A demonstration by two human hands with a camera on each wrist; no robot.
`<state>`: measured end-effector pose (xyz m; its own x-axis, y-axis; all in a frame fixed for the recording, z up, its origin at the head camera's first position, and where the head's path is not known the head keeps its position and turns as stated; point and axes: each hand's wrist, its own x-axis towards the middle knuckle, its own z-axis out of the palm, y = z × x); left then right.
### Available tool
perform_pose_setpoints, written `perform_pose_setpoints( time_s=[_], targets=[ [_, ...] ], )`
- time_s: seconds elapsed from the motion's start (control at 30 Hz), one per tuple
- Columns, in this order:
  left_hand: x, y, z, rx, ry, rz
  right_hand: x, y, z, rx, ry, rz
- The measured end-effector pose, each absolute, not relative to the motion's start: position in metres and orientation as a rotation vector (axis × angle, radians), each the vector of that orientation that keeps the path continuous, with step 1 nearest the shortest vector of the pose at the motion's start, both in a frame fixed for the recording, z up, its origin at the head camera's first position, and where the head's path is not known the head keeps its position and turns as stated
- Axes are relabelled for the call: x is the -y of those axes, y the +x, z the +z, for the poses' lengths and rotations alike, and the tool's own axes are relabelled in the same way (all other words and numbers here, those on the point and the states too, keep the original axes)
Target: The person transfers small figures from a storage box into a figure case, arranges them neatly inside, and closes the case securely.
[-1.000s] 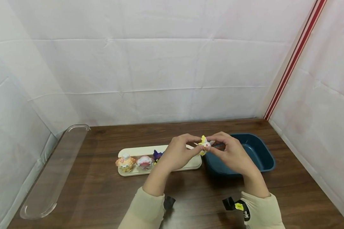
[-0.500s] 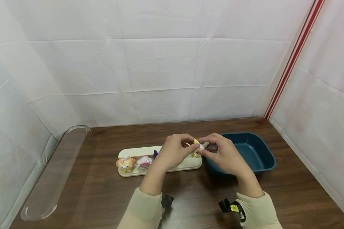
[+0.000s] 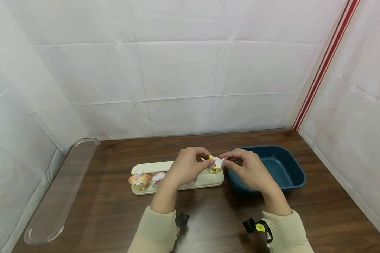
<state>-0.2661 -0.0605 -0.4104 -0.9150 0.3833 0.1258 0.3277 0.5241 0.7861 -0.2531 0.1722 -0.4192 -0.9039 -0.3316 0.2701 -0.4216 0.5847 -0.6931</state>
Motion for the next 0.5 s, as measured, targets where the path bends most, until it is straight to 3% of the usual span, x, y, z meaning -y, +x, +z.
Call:
perform_pose_setpoints(
  time_s=[0.5],
  targets=[
    [0.067, -0.263, -0.407, -2.745, 0.678, 1.149, -0.161, -0.258, -0.432, 2.744, 0.653, 1.237]
  ],
)
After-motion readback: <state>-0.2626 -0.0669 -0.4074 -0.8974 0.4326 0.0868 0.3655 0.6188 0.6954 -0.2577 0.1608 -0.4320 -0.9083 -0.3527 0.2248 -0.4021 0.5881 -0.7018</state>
